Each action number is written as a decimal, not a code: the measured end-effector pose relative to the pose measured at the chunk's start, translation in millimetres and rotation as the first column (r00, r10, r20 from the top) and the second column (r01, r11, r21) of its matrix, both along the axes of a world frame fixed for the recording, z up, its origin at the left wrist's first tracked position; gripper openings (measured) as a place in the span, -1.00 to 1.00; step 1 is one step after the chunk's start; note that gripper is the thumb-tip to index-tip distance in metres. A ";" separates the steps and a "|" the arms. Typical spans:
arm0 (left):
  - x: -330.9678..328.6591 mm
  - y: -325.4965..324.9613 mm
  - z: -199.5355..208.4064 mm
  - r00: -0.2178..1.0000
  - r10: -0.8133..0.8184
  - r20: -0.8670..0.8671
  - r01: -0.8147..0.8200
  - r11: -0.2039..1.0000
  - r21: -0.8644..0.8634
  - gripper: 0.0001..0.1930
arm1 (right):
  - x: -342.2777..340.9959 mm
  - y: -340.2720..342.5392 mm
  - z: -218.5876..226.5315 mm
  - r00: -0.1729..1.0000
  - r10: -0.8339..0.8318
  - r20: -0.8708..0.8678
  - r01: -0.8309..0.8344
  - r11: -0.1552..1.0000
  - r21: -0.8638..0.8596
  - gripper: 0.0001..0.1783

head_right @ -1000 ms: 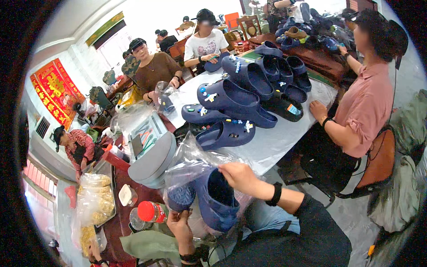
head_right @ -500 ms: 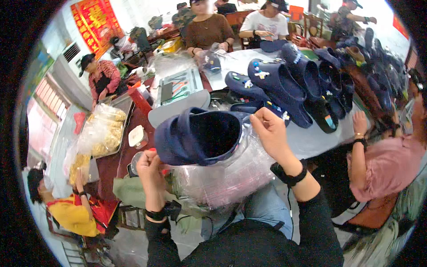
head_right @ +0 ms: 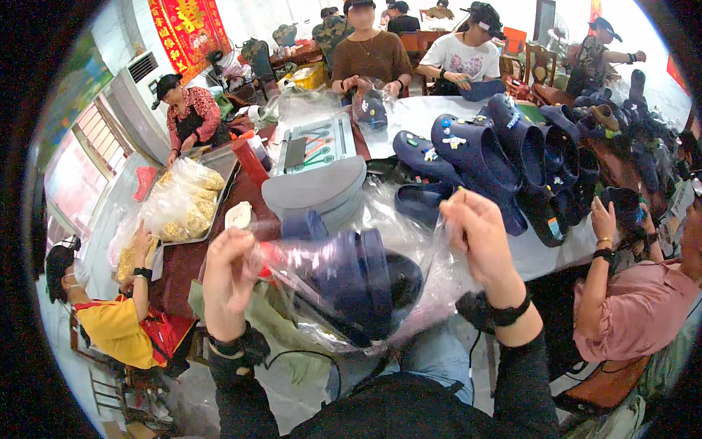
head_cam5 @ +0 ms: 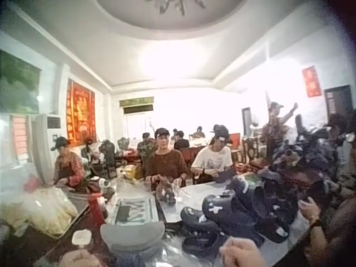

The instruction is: The recorder picks up plastic bags and uses them to pack blue clog-style shoes.

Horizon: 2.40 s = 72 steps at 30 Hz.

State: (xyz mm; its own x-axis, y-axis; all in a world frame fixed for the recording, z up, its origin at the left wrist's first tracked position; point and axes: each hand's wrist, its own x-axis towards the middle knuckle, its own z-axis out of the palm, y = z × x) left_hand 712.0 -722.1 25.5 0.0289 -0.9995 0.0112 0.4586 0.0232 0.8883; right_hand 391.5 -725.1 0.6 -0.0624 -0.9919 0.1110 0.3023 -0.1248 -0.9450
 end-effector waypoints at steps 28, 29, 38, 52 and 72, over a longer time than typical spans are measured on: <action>-38.9 39.8 -134.0 0.911 -0.400 0.098 0.410 0.902 -0.133 -0.83 | 54.9 37.5 -122.1 0.143 -0.396 -0.907 -0.440 0.795 -0.417 -0.24; -26.1 39.4 -131.2 0.879 -0.261 0.399 0.357 0.914 -0.190 -0.70 | 54.0 35.6 -122.0 0.252 -0.419 -0.872 -0.413 0.769 -0.488 -0.27; 98.4 74.3 -189.3 -0.439 0.063 0.896 0.469 0.867 0.169 0.03 | 33.2 12.9 -118.7 0.533 -0.556 -0.638 0.047 0.772 -0.633 -0.16; 102.6 156.6 -148.1 -0.592 -0.425 0.684 0.122 0.792 0.598 -0.91 | 105.4 48.0 -123.6 0.961 0.018 -0.276 -0.160 0.851 -0.500 0.01; 82.9 109.6 -56.1 -0.622 -0.410 0.667 -0.033 0.865 0.501 -0.54 | 258.8 51.5 -213.9 0.147 0.797 -0.585 -0.974 0.221 0.057 -0.62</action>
State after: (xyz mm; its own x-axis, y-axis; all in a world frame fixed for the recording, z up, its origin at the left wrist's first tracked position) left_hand 794.9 -612.6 -30.6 0.0058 -0.8731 -0.4875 -0.9809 0.0898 -0.1725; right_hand 650.3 -673.6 -213.3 0.9759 -0.2069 0.0697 0.0005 -0.3171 -0.9484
